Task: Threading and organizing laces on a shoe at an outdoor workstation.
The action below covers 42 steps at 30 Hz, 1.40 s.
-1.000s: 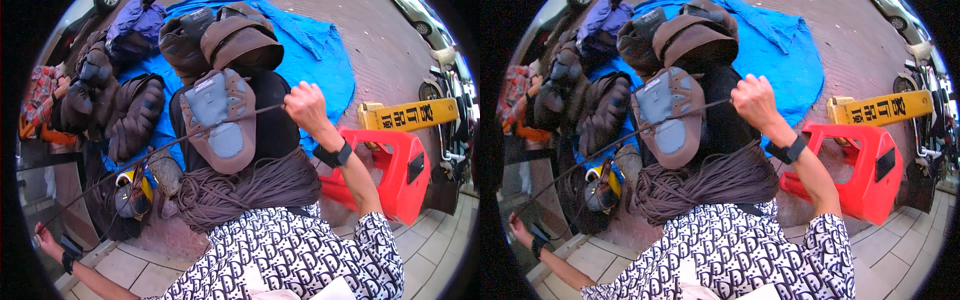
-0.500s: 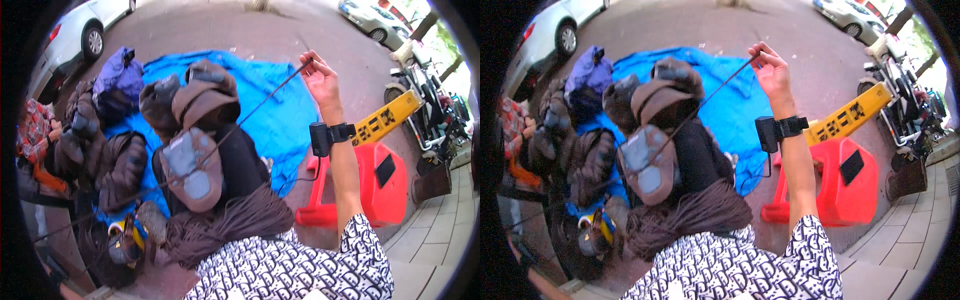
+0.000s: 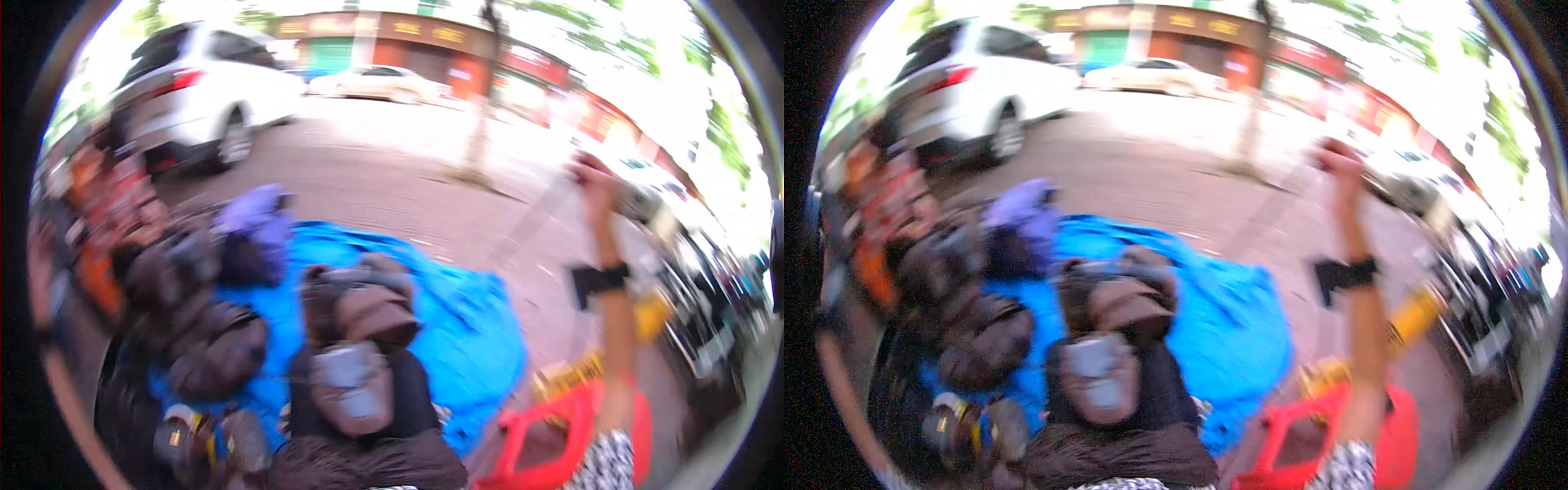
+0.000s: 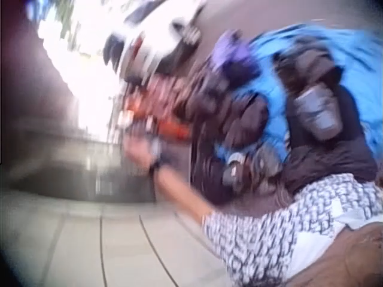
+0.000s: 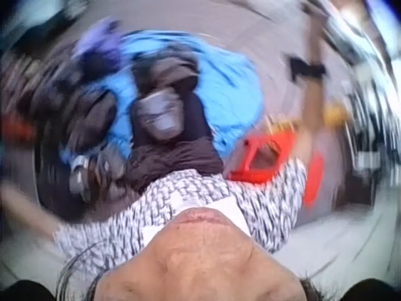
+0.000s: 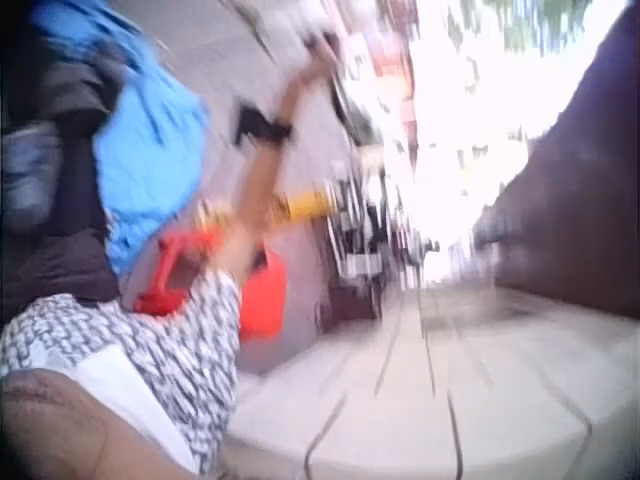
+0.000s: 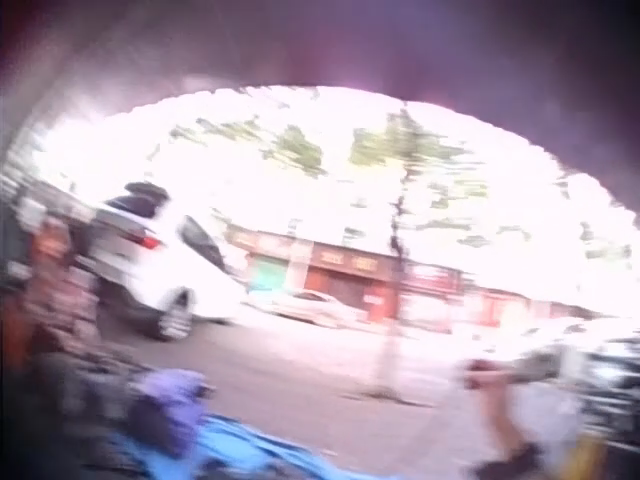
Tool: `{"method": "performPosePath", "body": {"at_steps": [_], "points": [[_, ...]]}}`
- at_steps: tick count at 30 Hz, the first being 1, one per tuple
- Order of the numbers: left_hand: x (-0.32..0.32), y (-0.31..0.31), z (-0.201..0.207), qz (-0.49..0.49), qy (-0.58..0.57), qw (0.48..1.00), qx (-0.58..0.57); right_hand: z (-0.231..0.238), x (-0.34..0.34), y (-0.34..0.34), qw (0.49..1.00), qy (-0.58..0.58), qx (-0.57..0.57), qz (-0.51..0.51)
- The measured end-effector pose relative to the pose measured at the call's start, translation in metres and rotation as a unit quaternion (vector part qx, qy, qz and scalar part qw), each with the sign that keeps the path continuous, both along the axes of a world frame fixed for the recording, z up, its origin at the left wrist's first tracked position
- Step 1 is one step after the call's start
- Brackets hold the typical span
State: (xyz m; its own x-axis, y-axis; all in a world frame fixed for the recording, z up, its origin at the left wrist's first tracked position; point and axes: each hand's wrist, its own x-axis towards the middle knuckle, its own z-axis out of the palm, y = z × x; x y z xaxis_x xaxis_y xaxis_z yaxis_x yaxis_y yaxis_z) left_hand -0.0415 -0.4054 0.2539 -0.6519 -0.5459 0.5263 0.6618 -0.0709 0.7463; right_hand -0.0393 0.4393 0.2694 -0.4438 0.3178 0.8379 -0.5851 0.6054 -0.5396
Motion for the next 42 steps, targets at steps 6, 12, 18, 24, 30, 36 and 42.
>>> {"method": "performPosePath", "body": {"at_steps": [6,12,18,24,30,36,42], "points": [[-0.028,0.121,0.022,0.005,0.089,0.996,-0.028,0.029,0.029,0.090,0.998,0.039,0.031,0.043],[-0.005,0.110,0.030,-0.038,0.113,0.991,-0.055,0.055,0.016,0.043,0.993,0.073,-0.092,-0.030],[-0.016,0.101,0.072,-0.045,0.090,0.988,-0.118,0.093,0.002,0.075,0.978,0.019,0.204,-0.043],[-0.006,0.251,0.136,-0.081,0.144,0.955,-0.246,0.140,0.041,-0.153,0.975,0.138,0.113,0.135],[0.018,0.330,0.157,-0.169,0.199,0.918,-0.300,0.180,0.043,-0.099,0.991,0.133,0.023,0.021],[0.009,0.345,0.157,-0.184,0.197,0.919,-0.288,0.192,0.071,-0.078,0.982,0.180,0.049,-0.009],[0.019,0.363,0.173,-0.165,0.195,0.916,-0.310,0.203,0.072,-0.194,0.946,0.196,0.212,0.147]]}}
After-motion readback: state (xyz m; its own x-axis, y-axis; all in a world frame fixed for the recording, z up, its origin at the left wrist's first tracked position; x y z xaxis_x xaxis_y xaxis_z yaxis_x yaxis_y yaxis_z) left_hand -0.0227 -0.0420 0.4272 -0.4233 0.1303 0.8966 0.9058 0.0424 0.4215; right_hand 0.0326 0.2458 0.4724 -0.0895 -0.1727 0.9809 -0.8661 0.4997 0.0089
